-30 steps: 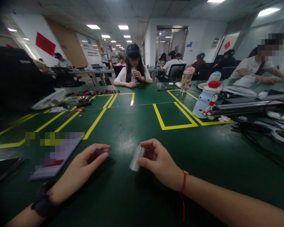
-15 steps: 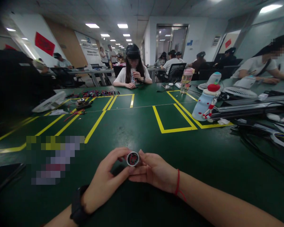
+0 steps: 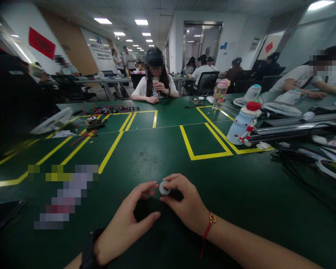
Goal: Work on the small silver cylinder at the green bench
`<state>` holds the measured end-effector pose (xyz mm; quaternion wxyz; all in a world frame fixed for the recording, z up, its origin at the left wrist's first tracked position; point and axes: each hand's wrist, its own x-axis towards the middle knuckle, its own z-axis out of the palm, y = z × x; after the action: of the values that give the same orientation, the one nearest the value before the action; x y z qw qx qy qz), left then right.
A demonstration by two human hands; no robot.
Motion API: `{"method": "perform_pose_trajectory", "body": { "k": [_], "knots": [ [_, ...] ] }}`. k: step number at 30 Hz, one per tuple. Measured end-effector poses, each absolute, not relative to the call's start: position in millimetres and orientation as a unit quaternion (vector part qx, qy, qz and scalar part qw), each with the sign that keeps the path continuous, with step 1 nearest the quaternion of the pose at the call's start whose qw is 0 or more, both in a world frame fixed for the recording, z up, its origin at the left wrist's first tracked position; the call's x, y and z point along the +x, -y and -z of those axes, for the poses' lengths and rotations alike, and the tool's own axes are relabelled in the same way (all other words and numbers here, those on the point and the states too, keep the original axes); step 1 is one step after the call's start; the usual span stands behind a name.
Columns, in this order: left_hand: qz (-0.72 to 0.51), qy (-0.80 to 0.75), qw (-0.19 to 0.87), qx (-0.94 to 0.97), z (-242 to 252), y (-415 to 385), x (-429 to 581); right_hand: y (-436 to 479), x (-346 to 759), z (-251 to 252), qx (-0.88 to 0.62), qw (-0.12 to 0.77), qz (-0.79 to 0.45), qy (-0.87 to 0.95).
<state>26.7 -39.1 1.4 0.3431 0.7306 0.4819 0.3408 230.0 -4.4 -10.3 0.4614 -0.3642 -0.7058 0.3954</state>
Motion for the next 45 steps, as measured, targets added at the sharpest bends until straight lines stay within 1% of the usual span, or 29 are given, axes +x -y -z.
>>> {"method": "perform_pose_trajectory", "body": {
  "k": [2, 5, 7, 9, 13, 17, 20, 25, 32, 39, 45],
  "knots": [
    [-0.344, -0.489, 0.363, 0.714, 1.6, 38.2, 26.5, 4.7, 228.6, 10.0, -0.352, 0.421, -0.368, 0.751],
    [-0.353, -0.495, 0.389, 0.692, 7.0, 37.8, 24.6, 8.3, 226.1, 10.4, -0.401, 0.361, -0.415, 0.733],
    [-0.365, -0.495, 0.399, 0.681, 10.9, 38.8, 22.5, 11.5, 226.2, 11.8, -0.442, 0.335, -0.445, 0.702],
    [-0.38, -0.49, 0.399, 0.676, 15.1, 40.0, 20.3, 14.0, 228.3, 12.9, -0.46, 0.305, -0.45, 0.702],
    [-0.412, -0.477, 0.388, 0.673, 23.3, 39.4, 16.7, 14.8, 235.1, 13.8, -0.461, 0.24, -0.427, 0.74],
    [-0.422, -0.457, 0.39, 0.679, 25.7, 34.5, 14.0, 11.5, 238.5, 17.4, -0.445, 0.204, -0.433, 0.757],
    [-0.415, -0.448, 0.389, 0.69, 20.0, 32.8, 13.7, 10.5, 237.0, 19.0, -0.443, 0.206, -0.428, 0.761],
    [-0.362, -0.457, 0.377, 0.72, 6.9, 36.4, 16.9, 12.2, 233.2, 11.4, -0.453, 0.239, -0.416, 0.751],
    [-0.372, -0.46, 0.364, 0.72, -6.7, 31.0, 25.7, 8.7, 234.1, 4.6, -0.419, 0.274, -0.398, 0.769],
    [-0.371, -0.448, 0.359, 0.73, -14.4, 22.3, 29.9, 8.1, 232.8, 0.5, -0.396, 0.272, -0.365, 0.797],
    [-0.348, -0.446, 0.351, 0.746, -28.8, 20.4, 32.2, 7.6, 232.1, 2.8, -0.392, 0.274, -0.359, 0.802]
  ]
}}
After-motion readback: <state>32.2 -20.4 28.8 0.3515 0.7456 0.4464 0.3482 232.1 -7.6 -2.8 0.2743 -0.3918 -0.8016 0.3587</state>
